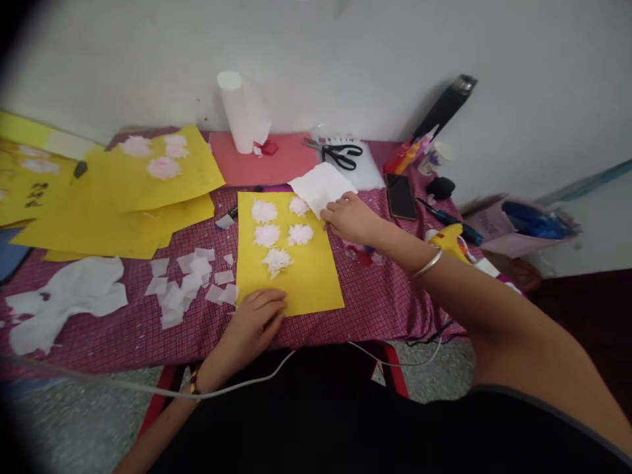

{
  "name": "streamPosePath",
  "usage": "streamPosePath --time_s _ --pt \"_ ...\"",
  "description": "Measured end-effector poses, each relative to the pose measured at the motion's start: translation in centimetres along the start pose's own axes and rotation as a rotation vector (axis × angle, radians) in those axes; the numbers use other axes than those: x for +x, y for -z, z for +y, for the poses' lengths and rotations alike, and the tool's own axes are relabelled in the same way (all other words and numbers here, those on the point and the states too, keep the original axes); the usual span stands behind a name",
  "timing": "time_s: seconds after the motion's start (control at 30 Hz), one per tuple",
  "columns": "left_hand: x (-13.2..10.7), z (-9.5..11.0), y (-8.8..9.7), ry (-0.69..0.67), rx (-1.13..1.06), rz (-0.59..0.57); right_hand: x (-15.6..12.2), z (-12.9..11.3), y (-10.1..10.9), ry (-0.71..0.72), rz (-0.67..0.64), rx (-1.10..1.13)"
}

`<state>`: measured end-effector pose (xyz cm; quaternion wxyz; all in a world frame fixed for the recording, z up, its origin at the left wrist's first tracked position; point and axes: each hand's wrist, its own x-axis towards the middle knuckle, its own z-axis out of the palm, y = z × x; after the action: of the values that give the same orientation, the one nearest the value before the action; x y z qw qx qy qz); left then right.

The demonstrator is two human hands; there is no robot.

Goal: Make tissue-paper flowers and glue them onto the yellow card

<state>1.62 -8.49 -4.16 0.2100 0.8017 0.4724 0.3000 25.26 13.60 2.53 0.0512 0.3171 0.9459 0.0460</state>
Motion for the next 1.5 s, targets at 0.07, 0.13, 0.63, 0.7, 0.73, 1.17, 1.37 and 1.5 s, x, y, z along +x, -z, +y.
streamPosePath --time_s 0.07,0.13,0.63,0.7,0.73,1.17,1.37,1.5 --pt "-0.3 0.2 0.5 -0.01 -0.017 0.027 -0.7 -0.8 1.1 -0.14 0.14 0.141" --pt "-0.6 0.2 2.0 0.011 -0.027 0.115 -1.6 -2.0 1.9 -0.298 0.305 0.39" --pt "9.4 -12.7 11.8 0.499 0.279 0.102 0.4 -9.1 -3.1 -0.464 0.494 1.877" --pt "10.5 -12.8 11.4 0.49 0.298 0.109 0.2 -9.1 -3.5 -0.46 0.512 1.918" --pt "10.7 -12.5 11.3 0.494 0.309 0.134 0.1 -9.1 -3.6 -0.456 0.529 1.937" --pt "10.5 -4.0 6.0 0.663 -0.883 0.33 -1.9 -10.7 -1.7 -0.159 0.719 1.713" --pt "10.2 -4.1 5.1 0.672 -0.933 0.33 -1.9 -11.3 -1.5 -0.093 0.744 1.55" --pt "9.9 -4.2 5.0 0.653 -0.949 0.333 -1.7 -11.4 -1.8 -0.085 0.734 1.521"
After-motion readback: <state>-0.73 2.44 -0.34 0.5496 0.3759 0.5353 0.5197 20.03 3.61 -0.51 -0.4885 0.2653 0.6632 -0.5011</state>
